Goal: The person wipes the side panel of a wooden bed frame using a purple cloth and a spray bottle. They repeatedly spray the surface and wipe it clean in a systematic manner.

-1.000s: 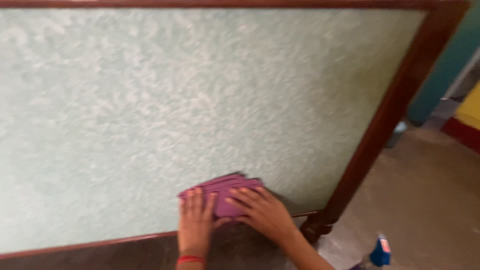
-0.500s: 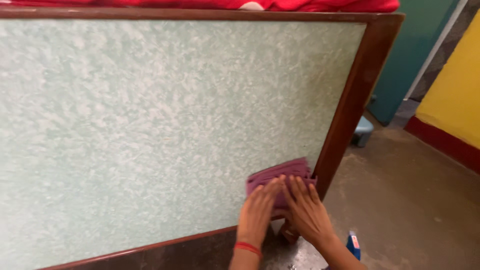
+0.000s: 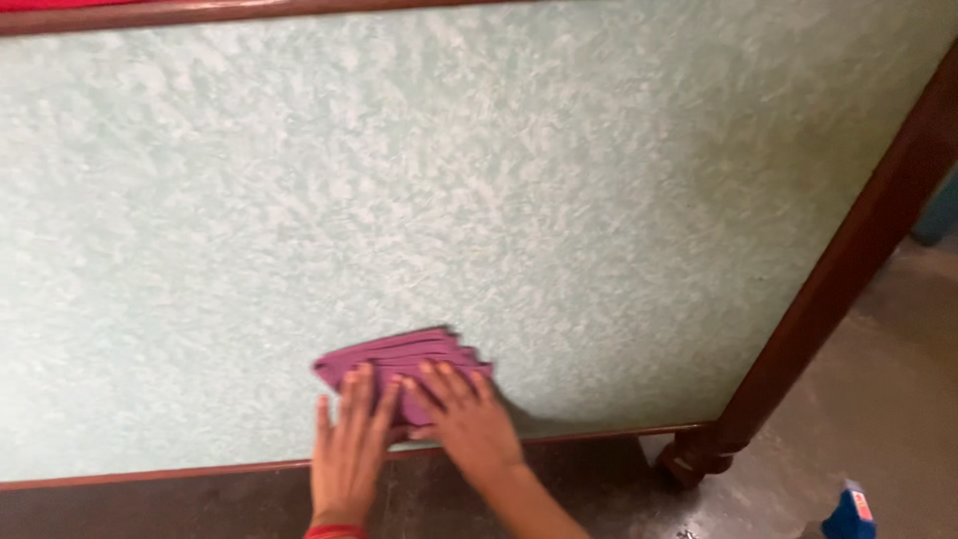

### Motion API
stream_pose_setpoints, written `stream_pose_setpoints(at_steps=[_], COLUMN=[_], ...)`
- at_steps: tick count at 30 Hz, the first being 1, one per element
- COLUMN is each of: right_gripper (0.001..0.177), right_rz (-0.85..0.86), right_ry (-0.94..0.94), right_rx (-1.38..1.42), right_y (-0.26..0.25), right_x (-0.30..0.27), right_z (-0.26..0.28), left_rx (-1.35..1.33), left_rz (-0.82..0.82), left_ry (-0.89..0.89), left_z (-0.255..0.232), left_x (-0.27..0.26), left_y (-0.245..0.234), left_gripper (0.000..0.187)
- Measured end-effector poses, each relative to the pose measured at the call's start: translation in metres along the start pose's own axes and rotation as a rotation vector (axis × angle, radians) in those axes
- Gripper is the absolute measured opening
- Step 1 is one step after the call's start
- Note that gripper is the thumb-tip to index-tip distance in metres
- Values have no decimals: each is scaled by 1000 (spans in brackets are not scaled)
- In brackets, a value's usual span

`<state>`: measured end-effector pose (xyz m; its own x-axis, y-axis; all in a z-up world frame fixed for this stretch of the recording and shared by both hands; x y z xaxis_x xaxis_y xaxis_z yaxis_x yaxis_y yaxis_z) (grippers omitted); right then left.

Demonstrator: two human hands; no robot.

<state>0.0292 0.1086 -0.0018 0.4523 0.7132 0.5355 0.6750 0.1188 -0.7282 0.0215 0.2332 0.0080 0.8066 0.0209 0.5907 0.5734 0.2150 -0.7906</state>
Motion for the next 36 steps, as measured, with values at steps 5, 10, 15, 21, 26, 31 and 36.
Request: stream_pose_setpoints(at_steps=[5, 10, 15, 21, 26, 31, 36], right_gripper=[86, 89, 87, 92, 91, 66, 65], right_rz=[9, -1, 70, 175, -76, -173, -259], right_ry=[-82, -162, 25, 308, 246, 131, -14], right_rx=[-39, -40, -166, -367, -271, -294, -287], right_y=[-35, -68, -120, -212, -280, -305, -290], right_x=[39, 9, -82, -153, -125, -22, 113], right_z=[26, -45, -169, -277, -293, -265, -188], left_rx=[167, -55, -289, -219, -166, -281, -372], left_rz=[154, 96, -101, -388, -527, -520, -475], left_ry=[-150, -75, 124, 225, 255, 232, 148], left_z=[39, -21, -151, -274, -262, -162, -13], left_x=[-1, 33, 62, 90, 128, 165, 188], left_y=[-23, -64, -127, -245, -309, -323, -290], left_gripper=[86, 101, 104, 122, 123, 117, 108])
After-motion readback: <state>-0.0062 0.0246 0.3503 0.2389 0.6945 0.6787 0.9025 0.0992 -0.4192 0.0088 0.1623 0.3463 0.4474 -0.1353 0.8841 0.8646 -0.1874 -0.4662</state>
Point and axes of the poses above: each hand's wrist, its own x-axis towards the middle knuckle, its own y-axis out of the palm, z = x × y, the point moved 8 cm from there along x, towards the middle knuckle, and after that the axes turned 15 degrees about -y, right-handed, at the moved point
